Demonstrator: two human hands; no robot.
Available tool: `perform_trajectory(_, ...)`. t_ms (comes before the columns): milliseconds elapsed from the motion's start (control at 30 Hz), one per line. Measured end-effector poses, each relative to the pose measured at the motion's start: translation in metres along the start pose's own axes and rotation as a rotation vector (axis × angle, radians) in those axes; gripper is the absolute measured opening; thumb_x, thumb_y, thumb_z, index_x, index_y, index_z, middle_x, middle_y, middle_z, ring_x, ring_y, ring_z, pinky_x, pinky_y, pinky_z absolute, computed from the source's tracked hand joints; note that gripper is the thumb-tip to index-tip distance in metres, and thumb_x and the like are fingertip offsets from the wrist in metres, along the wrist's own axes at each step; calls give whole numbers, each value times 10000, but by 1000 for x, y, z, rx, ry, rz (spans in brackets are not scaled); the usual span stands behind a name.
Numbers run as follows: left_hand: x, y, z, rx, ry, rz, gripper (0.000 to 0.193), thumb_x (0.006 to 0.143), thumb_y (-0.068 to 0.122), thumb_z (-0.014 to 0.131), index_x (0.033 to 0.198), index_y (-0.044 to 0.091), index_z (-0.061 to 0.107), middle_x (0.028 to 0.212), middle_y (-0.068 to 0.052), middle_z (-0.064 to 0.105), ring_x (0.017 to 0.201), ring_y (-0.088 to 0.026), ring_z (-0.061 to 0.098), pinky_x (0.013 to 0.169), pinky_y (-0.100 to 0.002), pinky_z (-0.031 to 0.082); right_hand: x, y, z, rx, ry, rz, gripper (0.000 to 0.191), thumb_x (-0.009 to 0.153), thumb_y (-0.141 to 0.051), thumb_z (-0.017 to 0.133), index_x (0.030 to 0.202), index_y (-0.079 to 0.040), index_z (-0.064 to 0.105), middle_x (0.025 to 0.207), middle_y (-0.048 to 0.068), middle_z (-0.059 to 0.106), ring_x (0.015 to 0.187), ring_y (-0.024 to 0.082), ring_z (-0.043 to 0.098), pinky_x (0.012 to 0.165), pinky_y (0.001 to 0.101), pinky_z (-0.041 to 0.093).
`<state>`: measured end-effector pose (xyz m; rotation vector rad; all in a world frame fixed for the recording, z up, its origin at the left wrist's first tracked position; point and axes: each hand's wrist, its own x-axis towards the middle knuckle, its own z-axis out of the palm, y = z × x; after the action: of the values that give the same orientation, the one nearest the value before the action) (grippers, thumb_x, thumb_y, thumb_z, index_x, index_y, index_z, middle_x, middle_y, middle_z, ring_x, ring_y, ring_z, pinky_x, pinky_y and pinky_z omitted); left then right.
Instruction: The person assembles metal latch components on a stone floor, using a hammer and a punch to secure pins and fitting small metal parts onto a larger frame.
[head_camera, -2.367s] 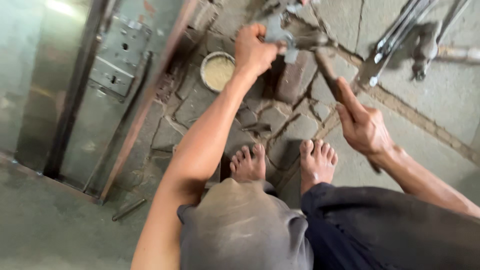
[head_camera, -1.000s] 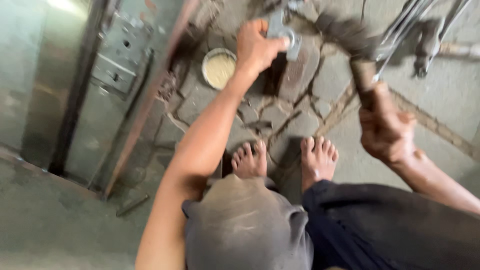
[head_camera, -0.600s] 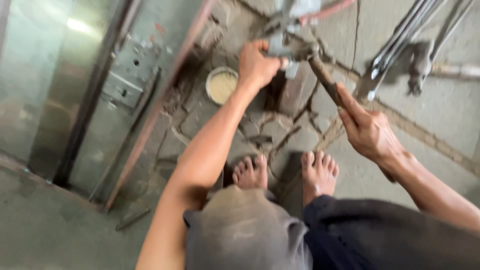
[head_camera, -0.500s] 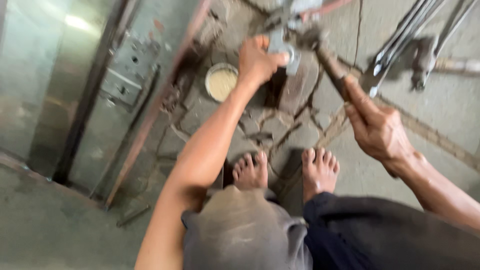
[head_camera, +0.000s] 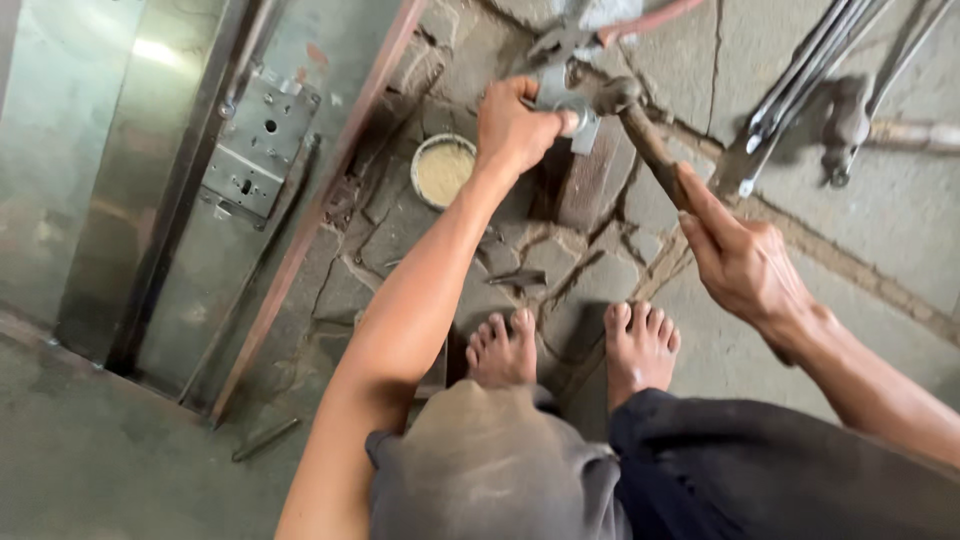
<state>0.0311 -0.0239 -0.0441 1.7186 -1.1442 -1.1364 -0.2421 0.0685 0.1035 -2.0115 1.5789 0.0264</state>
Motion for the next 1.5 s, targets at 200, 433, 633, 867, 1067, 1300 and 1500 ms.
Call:
perform_trajectory(200,-1,8,-3,5,-30,-40,206,636,175,905,699,59,747,582,-30,714,512,-110,641,534,-308,524,1,5,2,49,48,-137,585,1082,-179,551,1645,-154,394,874,264,710,560,359,660,559,455,544)
perform_trajectory(433,-3,10,-4,-61,-74,-160,240,679,196,888,687,82,677,537,-30,665,470,-117,603,462,-335,473,-3,11,7,22,60,-146,603,1059,-179,580,1637,-113,418,844,270,690,629,392,668,518,458,545)
perform_trajectory(633,-4,16,-7,-52,-93,-178,240,718,193,877,723,59,678,614,-71,692,548,-142,636,517,-369,498,-13,13,11,75,185,-230,574,1083,-148,577,1631,-112,412,925,250,711,639,354,679,552,438,539)
perform_trajectory(867,-23,36,-15,83,-20,69,280,736,196,895,737,35,666,668,-63,694,606,-171,648,583,-336,498,-36,30,20,132,242,-145,580,1033,-146,621,1598,-125,490,860,200,700,601,298,664,579,409,529)
perform_trajectory(1067,-75,57,-24,9,-52,408,130,811,109,827,846,81,705,871,-45,718,769,-165,693,679,-333,573,-56,38,21,-111,235,65,447,980,-210,711,1423,-172,670,926,156,734,721,290,675,693,397,536)
perform_trajectory(1300,-109,97,-23,64,-94,1238,191,845,-1,821,1000,83,748,1106,-77,630,1052,-296,665,891,-408,619,-50,43,16,1016,163,277,310,1069,-175,598,1291,16,700,1087,105,764,956,110,690,848,264,566)
perform_trajectory(1500,-112,116,-27,21,-133,1261,219,872,13,842,1016,40,678,1109,-60,621,1050,-289,661,911,-439,619,-37,55,21,1375,49,197,318,1027,-98,635,1276,96,674,1058,152,741,944,173,696,841,303,577)
